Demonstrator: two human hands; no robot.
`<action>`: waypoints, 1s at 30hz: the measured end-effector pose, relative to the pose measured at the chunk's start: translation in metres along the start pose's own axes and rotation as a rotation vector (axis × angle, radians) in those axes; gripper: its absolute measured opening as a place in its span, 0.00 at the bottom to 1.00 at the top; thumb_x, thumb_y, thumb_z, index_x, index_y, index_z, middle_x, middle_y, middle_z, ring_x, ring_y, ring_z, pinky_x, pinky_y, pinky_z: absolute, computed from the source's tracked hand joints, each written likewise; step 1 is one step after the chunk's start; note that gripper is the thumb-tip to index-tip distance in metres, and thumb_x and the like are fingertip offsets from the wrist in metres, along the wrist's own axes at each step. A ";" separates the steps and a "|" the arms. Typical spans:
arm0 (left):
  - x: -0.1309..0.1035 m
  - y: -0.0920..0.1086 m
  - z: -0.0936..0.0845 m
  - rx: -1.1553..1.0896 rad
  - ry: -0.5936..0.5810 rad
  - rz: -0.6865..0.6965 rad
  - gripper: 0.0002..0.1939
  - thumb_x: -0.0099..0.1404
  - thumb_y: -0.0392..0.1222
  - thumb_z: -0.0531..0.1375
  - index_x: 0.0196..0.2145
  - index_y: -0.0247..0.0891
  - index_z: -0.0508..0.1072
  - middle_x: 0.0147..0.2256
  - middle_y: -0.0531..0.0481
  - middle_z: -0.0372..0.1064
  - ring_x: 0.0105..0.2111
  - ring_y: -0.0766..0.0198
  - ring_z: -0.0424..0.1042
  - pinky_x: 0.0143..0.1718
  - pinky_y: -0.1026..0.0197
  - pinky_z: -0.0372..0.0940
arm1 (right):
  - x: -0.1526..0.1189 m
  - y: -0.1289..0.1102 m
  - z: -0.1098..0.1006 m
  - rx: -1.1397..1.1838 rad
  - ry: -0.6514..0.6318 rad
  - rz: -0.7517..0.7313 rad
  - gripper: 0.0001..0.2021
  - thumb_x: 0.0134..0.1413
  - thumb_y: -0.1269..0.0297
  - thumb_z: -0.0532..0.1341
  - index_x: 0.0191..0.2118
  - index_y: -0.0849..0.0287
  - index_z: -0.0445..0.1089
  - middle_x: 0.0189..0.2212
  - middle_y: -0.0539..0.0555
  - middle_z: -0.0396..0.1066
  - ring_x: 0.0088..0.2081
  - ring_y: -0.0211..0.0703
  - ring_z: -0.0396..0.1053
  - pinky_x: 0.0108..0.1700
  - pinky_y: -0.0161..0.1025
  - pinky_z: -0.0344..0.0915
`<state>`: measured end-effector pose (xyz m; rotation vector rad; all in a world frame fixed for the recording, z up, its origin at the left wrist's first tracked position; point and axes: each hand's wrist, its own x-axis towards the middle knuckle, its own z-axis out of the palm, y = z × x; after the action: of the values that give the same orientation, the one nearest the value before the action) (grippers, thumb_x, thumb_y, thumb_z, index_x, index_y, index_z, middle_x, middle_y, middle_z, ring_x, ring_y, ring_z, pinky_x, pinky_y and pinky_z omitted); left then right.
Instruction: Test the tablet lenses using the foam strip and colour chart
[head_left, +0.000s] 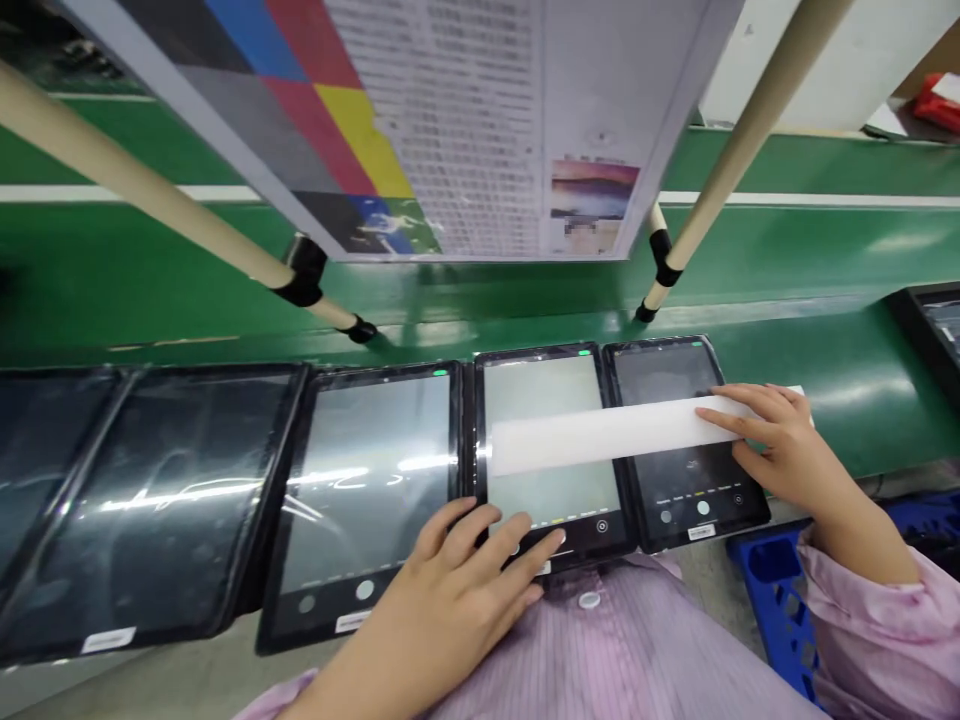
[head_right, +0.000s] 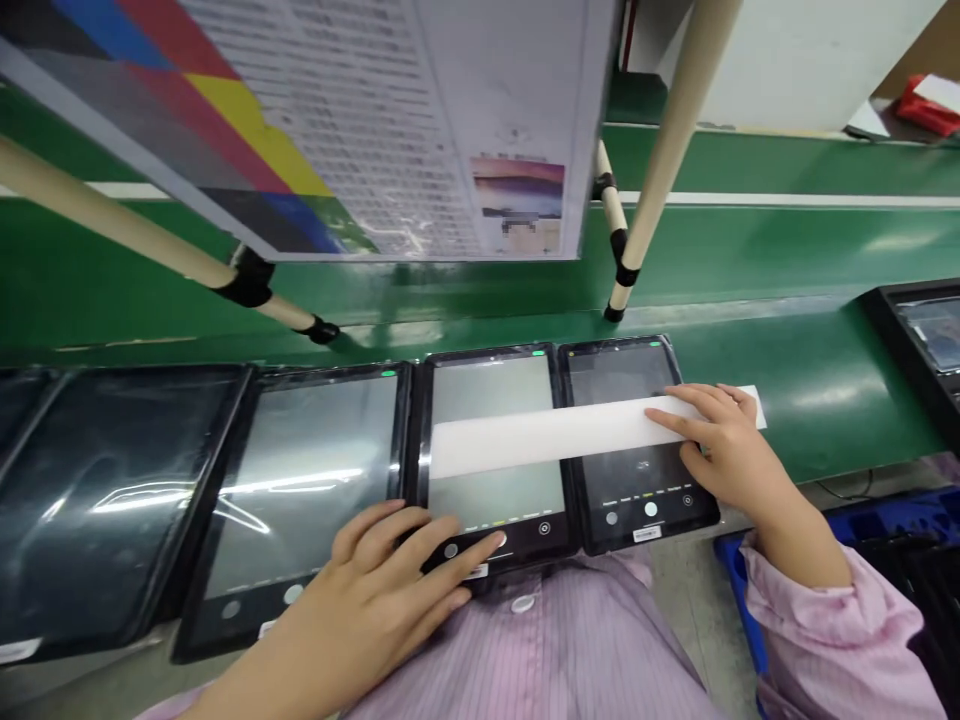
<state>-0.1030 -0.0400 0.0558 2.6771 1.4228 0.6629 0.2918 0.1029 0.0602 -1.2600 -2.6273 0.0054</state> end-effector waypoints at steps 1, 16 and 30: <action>-0.001 0.002 0.000 0.003 0.013 -0.004 0.16 0.80 0.43 0.54 0.54 0.48 0.81 0.44 0.49 0.74 0.48 0.54 0.66 0.64 0.49 0.53 | -0.003 0.004 0.000 0.001 0.006 0.007 0.25 0.66 0.75 0.55 0.58 0.41 0.78 0.61 0.56 0.74 0.59 0.56 0.74 0.63 0.65 0.62; 0.063 0.041 0.007 -0.074 -0.033 0.096 0.14 0.79 0.46 0.57 0.55 0.47 0.80 0.44 0.50 0.74 0.48 0.58 0.67 0.65 0.51 0.53 | -0.031 0.044 0.007 0.014 0.089 0.044 0.27 0.65 0.76 0.54 0.59 0.41 0.78 0.61 0.57 0.75 0.59 0.55 0.75 0.63 0.64 0.62; 0.105 0.079 0.051 -0.022 -0.115 0.222 0.15 0.78 0.43 0.59 0.59 0.41 0.76 0.43 0.49 0.75 0.44 0.57 0.68 0.57 0.50 0.57 | -0.124 0.097 -0.019 -0.022 0.098 0.331 0.20 0.68 0.67 0.55 0.55 0.46 0.80 0.60 0.60 0.76 0.60 0.62 0.75 0.60 0.64 0.64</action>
<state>0.0296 0.0064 0.0645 2.8300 1.0959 0.5230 0.4453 0.0673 0.0442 -1.6425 -2.3155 -0.0291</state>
